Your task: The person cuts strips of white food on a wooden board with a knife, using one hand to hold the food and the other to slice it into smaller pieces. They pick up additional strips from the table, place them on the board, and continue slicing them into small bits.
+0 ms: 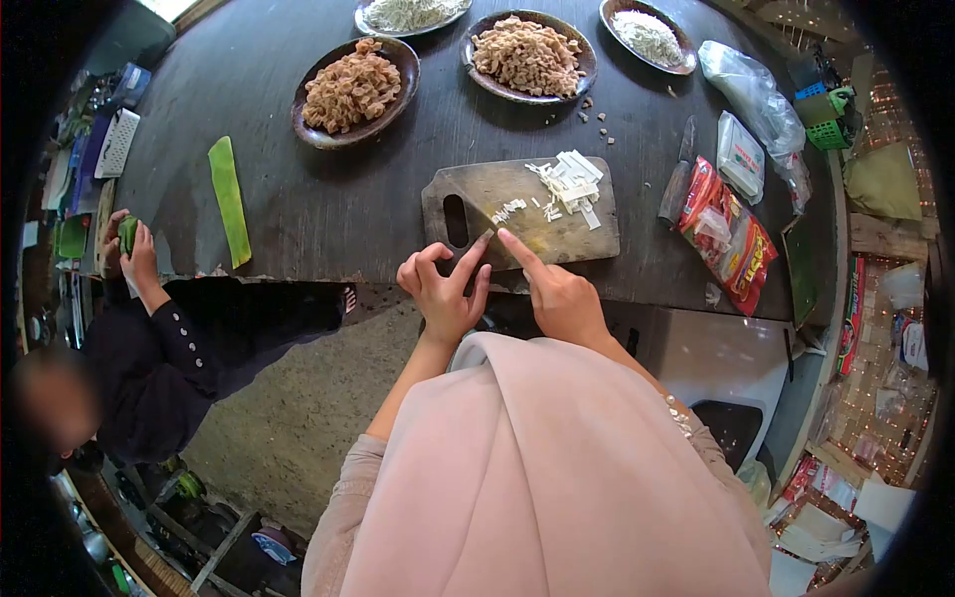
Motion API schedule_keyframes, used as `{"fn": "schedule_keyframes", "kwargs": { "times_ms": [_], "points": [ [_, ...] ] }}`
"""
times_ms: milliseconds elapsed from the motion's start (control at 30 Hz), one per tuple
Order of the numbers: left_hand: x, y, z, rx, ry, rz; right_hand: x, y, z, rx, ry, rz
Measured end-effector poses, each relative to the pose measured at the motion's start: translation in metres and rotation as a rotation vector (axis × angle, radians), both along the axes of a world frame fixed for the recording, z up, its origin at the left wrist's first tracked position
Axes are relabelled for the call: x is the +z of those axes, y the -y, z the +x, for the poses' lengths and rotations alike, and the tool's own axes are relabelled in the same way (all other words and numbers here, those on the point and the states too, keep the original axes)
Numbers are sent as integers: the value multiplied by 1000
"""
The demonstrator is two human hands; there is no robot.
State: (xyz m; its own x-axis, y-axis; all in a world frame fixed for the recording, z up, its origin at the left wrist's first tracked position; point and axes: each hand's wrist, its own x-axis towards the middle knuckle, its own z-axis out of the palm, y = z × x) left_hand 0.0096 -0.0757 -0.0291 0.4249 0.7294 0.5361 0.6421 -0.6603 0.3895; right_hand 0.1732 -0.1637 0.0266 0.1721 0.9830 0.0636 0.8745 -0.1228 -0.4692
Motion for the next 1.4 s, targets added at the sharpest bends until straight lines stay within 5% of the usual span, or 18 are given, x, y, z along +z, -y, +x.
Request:
{"fn": "schedule_keyframes", "kwargs": {
  "times_ms": [1400],
  "points": [
    [0,1,0,13,17,0,2,8,3,51,1,-2]
  ]
}}
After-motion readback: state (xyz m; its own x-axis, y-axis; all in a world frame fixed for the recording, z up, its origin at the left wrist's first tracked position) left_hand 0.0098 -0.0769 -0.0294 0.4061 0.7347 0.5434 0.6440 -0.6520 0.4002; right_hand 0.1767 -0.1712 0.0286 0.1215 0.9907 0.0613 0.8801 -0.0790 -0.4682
